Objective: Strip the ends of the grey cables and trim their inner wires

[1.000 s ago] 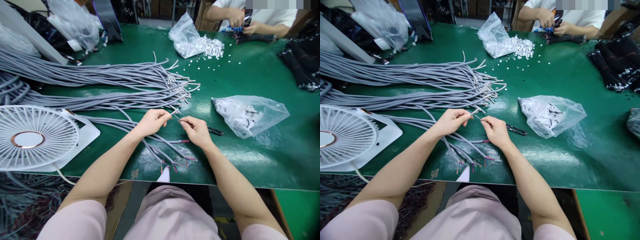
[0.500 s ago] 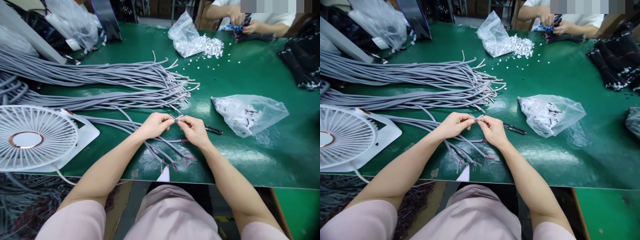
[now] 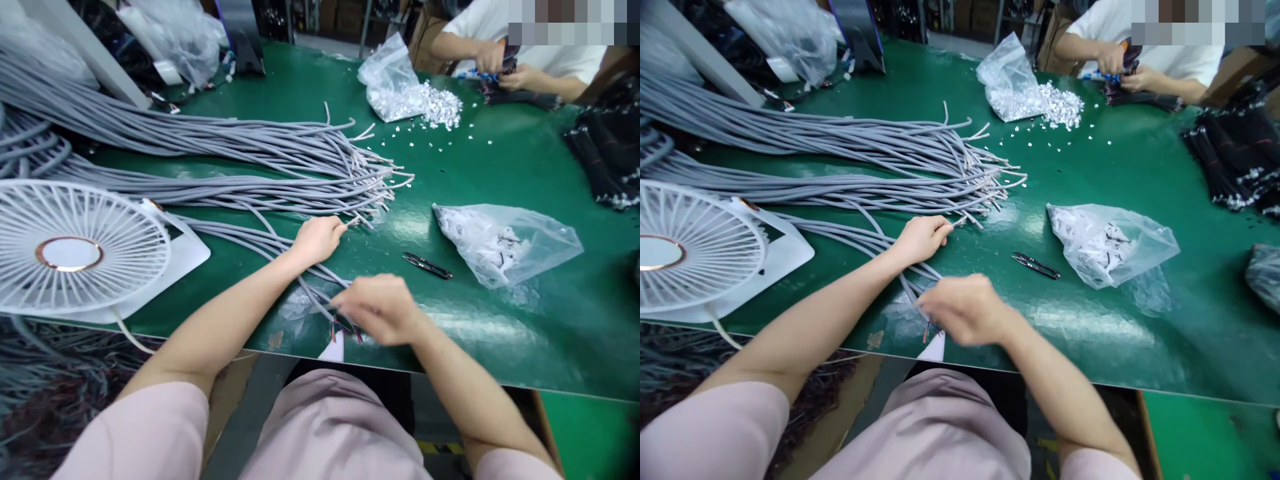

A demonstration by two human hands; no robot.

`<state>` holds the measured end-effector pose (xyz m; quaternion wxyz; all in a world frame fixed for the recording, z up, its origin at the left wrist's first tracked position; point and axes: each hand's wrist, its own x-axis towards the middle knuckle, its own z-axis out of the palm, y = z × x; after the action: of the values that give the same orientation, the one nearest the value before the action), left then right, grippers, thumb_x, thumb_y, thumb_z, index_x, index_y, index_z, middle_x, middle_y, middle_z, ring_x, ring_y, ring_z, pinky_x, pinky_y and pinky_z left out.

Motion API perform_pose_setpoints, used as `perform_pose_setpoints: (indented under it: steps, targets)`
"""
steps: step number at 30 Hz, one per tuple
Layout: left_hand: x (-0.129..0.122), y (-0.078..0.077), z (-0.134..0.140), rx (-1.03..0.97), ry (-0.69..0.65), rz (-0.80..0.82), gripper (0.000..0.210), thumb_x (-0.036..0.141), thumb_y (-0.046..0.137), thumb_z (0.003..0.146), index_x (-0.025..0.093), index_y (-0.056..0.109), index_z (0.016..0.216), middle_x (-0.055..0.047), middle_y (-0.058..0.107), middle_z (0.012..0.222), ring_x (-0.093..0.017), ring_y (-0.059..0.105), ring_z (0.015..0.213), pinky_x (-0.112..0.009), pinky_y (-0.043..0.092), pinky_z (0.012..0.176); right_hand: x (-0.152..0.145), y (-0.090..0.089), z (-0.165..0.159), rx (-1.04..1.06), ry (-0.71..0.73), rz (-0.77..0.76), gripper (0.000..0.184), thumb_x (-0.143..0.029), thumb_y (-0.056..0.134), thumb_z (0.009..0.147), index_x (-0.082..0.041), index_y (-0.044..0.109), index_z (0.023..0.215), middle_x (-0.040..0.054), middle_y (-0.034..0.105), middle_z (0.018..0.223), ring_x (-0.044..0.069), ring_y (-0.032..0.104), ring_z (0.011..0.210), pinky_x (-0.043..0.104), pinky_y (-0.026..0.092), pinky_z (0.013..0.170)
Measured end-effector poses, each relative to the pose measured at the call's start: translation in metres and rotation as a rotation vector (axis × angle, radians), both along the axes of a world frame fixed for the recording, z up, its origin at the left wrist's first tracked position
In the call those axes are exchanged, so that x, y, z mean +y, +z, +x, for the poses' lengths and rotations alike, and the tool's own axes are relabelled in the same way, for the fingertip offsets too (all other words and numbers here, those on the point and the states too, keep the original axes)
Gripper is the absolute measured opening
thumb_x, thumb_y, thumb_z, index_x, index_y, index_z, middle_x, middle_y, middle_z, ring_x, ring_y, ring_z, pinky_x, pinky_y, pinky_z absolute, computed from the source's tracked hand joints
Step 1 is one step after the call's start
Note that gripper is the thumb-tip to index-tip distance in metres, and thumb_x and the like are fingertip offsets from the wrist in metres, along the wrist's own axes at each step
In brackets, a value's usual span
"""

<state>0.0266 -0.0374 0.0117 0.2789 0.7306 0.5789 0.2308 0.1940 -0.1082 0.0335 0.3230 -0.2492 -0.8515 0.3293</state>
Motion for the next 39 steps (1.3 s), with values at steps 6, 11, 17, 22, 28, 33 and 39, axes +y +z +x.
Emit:
perform_pose_setpoints:
  steps: [6,11,17,22,28,33,39]
  targets:
    - [0.008,-0.002,-0.011,-0.162,-0.108,-0.197,0.041,0.036,0.039,0.088,0.015,0.065,0.065,-0.003,0.068,0.069,-0.011,0.050,0.053,-0.023,0.036,0.056,0.016,-0.007,0.022,-0.021,-0.473,0.085,0.016,-0.021,0.054,0.087,-0.021,0.070,0.088,0.0041,0.073,0.087,0.015,0.067,0.075,0.026,0.052,0.071]
    - [0.000,0.006,-0.008,-0.183,-0.185,-0.151,0.035,0.036,0.045,0.086,0.014,0.066,0.069,-0.003,0.069,0.072,-0.011,0.054,0.060,-0.021,0.037,0.059,0.035,-0.020,0.040,-0.139,-0.610,0.133,0.016,-0.021,0.054,0.086,-0.020,0.069,0.087,0.0045,0.073,0.086,0.018,0.068,0.076,0.029,0.052,0.072]
    - [-0.003,0.003,-0.006,-0.171,-0.157,-0.049,0.035,0.040,0.048,0.085,0.013,0.070,0.079,-0.001,0.065,0.066,-0.013,0.055,0.062,-0.023,0.037,0.059,0.032,-0.020,0.038,-0.275,-0.618,0.139,0.018,-0.022,0.052,0.087,-0.021,0.069,0.088,0.0048,0.073,0.086,0.019,0.068,0.078,0.029,0.050,0.071]
    - [-0.004,0.003,-0.007,-0.176,-0.150,-0.013,0.033,0.040,0.051,0.084,0.014,0.072,0.085,-0.002,0.070,0.073,-0.015,0.060,0.068,-0.023,0.041,0.064,0.033,-0.021,0.039,-0.313,-0.617,0.135,0.018,-0.022,0.051,0.087,-0.021,0.069,0.088,0.0050,0.073,0.085,0.019,0.067,0.077,0.029,0.049,0.070]
    - [-0.005,0.003,-0.006,-0.162,-0.130,0.025,0.029,0.038,0.055,0.083,0.017,0.074,0.089,-0.003,0.074,0.086,-0.017,0.065,0.077,-0.024,0.044,0.071,0.032,-0.022,0.038,-0.316,-0.592,0.128,0.019,-0.022,0.051,0.087,-0.020,0.069,0.089,0.0052,0.073,0.086,0.019,0.068,0.078,0.029,0.049,0.070]
    - [-0.006,0.005,-0.005,-0.123,-0.124,0.046,0.026,0.035,0.056,0.083,0.019,0.075,0.090,-0.003,0.074,0.093,-0.019,0.066,0.087,-0.026,0.045,0.077,0.032,-0.021,0.036,-0.310,-0.580,0.115,0.019,-0.022,0.051,0.087,-0.020,0.069,0.089,0.0057,0.073,0.087,0.019,0.067,0.078,0.029,0.049,0.071]
    - [-0.007,0.004,-0.004,-0.091,-0.137,0.083,0.022,0.032,0.059,0.083,0.020,0.075,0.091,-0.003,0.074,0.094,-0.019,0.067,0.088,-0.026,0.046,0.077,0.031,-0.021,0.034,-0.298,-0.574,0.117,0.019,-0.022,0.051,0.087,-0.019,0.070,0.088,0.0058,0.073,0.085,0.019,0.067,0.076,0.028,0.048,0.069]
